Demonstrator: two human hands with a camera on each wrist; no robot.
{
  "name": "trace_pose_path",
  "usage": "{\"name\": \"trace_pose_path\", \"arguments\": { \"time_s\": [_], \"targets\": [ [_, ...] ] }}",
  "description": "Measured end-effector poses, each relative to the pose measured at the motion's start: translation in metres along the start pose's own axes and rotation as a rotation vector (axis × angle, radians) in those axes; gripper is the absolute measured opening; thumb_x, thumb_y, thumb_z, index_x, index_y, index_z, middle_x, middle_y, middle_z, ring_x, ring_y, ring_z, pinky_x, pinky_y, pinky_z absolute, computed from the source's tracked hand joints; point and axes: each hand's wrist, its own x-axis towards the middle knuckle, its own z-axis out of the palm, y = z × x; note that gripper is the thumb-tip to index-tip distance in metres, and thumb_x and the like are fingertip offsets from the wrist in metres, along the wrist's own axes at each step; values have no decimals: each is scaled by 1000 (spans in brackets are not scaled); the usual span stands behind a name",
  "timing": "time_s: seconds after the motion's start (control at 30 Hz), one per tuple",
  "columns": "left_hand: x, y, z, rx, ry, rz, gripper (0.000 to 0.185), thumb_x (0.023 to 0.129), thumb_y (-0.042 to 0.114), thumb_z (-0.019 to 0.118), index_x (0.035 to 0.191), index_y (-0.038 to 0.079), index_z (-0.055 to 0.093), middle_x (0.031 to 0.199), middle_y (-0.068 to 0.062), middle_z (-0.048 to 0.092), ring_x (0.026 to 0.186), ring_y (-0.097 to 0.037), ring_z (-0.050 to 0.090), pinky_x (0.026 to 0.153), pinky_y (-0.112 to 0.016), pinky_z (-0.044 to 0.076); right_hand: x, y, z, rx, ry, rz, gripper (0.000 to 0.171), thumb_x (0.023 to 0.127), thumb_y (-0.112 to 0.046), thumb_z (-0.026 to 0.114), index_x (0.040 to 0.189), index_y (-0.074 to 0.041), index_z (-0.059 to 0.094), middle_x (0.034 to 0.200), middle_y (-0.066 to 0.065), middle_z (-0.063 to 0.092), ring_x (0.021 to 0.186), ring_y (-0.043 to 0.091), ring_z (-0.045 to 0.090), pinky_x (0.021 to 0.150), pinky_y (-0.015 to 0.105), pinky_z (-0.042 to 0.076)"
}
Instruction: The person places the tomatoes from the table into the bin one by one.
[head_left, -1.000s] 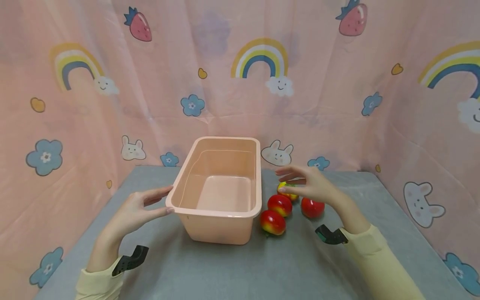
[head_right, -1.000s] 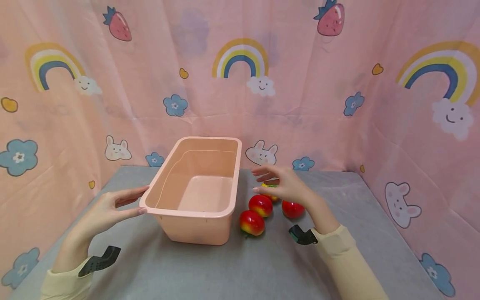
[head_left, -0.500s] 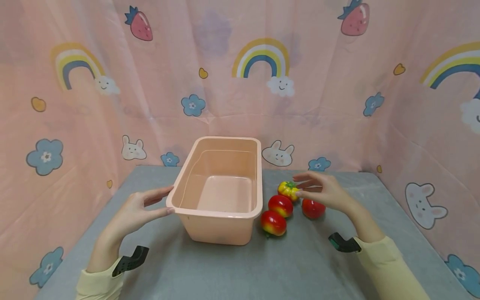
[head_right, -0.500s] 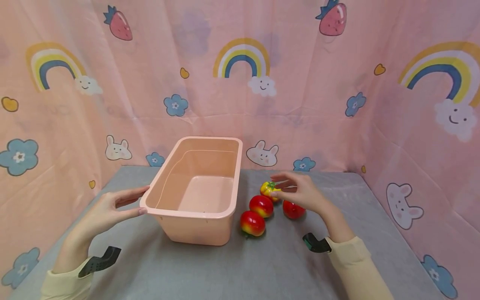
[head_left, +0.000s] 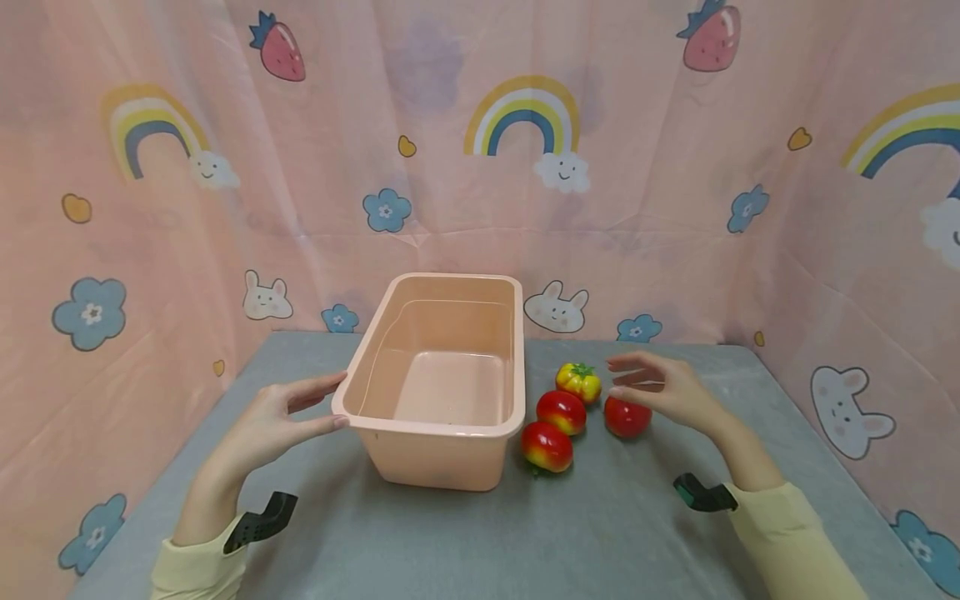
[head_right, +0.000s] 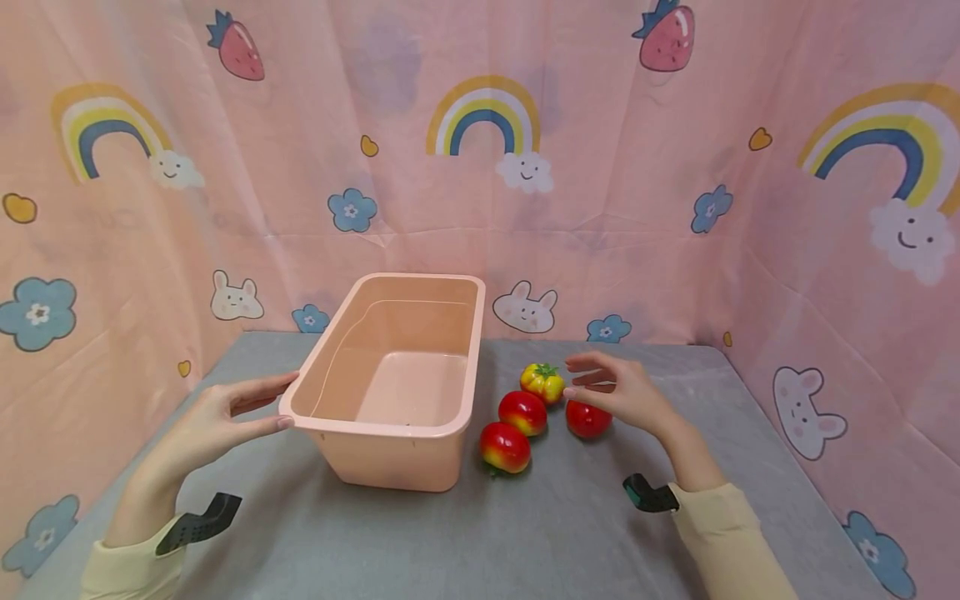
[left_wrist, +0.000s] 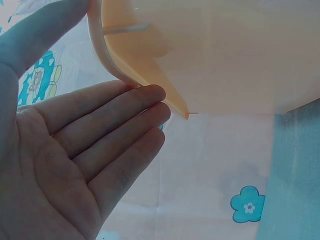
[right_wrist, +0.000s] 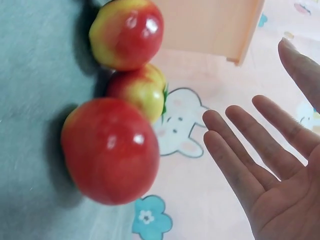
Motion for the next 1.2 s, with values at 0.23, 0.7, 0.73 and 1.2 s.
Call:
{"name": "trace_pose_path", "arguments": {
  "time_s": [0.23, 0.7, 0.73, 1.2],
  "targets": [
    [0, 0, 0, 9, -1, 2, 59, 80, 42, 74, 133, 21, 57, 132, 7, 58, 122, -23, 56, 101, -40, 48, -6, 13, -2, 7, -1, 37, 45, 88, -35, 68, 127, -15, 56, 124, 10, 62, 110, 31, 61, 87, 37, 57],
    [0, 2, 0, 0, -3, 15, 58, 82, 40, 73, 133, 20, 56, 132, 4, 59, 122, -26, 56, 102, -40, 47, -12, 39, -4, -18, -1, 97, 51, 89, -37, 66, 130, -9, 53, 129, 16, 57, 117, 38, 55, 91, 51, 53],
    [0, 2, 0, -3, -5, 20, 58, 82, 39, 73, 133, 20, 56, 132, 3, 59, 122, -26, 56, 101, -41, 47, -13, 40, -4, -22, 0, 101, 52, 89, -37, 66, 130, -9, 53, 129, 16, 57, 117, 38, 55, 91, 52, 53],
    [1, 4, -1, 9, -17, 8, 58, 82, 41, 73, 133, 20, 57, 132, 3, 59, 122, -27, 56, 101, -44, 48, -17, 58, 3, -35, -2, 141, 56, 88, -40, 66, 133, -9, 52, 130, 17, 57, 116, 39, 56, 90, 60, 50]
  ]
}}
